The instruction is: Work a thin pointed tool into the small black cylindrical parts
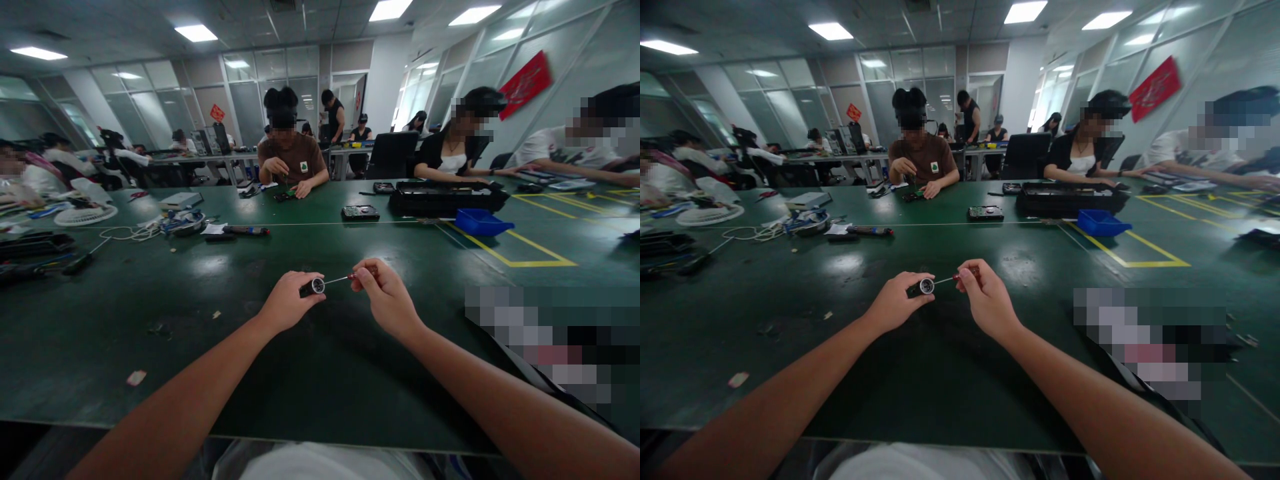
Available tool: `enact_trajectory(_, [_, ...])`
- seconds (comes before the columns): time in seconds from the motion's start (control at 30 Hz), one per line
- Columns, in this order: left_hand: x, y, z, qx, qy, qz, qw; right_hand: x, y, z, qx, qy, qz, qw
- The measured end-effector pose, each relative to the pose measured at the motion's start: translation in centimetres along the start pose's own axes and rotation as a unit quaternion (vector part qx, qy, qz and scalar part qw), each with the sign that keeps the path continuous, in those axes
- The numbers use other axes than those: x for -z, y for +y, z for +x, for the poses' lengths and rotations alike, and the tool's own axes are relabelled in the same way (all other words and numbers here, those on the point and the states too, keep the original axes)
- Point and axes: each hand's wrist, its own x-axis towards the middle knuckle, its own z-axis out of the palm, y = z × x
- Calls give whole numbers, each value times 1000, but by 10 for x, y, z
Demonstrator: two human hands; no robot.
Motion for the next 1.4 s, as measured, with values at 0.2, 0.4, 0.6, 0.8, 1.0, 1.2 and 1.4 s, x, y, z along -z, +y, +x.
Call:
enact_trajectory(0.2, [0, 2, 1, -1, 3, 3, 1000, -1, -1, -2, 9, 8, -16, 1000])
enact_trajectory(0.4, [0, 2, 1, 1, 5, 0, 1000, 1, -5, -4, 16, 24, -61, 998])
enact_trajectory(0.6, [1, 2, 0, 0, 0, -1, 1000, 1, -4, -5, 21, 9, -55, 998])
enact_trajectory(0.8, [1, 3, 0, 2, 2, -5, 1000, 1, -1, -4, 22, 1, -21, 1000])
enact_trajectory(1.0, [3, 5, 0, 2, 1, -4, 1000, 0, 0, -3, 12, -8, -3, 1000])
enact_trajectory(1.2, [1, 2, 0, -3, 1, 4, 1000, -1, -2, -3, 18, -6, 16, 1000])
enact_trajectory(1.4, [0, 1, 0, -9, 3, 0, 1000, -2, 1, -2, 20, 0, 22, 1000])
